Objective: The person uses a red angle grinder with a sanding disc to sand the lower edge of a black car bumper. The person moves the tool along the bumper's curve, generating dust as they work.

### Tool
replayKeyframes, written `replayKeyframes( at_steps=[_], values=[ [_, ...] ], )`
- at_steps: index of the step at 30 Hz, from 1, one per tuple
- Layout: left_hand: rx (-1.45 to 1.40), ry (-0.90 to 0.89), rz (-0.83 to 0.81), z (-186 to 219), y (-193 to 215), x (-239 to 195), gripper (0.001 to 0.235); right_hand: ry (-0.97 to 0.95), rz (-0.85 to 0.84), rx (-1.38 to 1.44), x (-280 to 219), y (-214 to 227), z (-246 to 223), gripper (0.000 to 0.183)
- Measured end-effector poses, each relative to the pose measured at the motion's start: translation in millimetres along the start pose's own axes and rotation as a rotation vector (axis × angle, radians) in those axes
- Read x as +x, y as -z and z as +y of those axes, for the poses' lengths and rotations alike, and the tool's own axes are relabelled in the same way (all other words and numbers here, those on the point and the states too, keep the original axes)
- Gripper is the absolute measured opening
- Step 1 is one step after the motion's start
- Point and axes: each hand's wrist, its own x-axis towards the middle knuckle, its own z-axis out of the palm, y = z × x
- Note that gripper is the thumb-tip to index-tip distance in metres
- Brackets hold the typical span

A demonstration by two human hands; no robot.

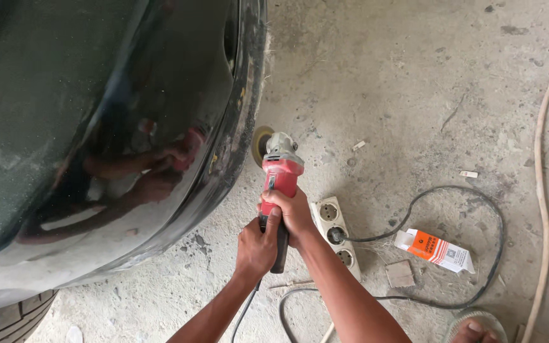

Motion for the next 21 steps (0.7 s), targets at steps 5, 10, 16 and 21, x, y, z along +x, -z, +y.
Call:
replayKeyframes(
  at_steps=[5,10,16,21],
  values=[
    [0.072,0.047,-0.022,-6,-6,1,0.067,-0.049,-0.134,0.069,-4,11,-8,0.012],
    [0.107,0.047,-0.037,0,0,4,0.073,-0.032,-0.127,0.138,-2,7,-9,0.010],
    [0.059,0.016,-0.003,-1,7,6,0.069,-0.002,-0.041,0.084,7,0,3,0.032],
    [0.041,-0.005,0.023,-7,7,9,0.067,0.022,-0.050,0.073,8,-3,3,0.033]
  ],
)
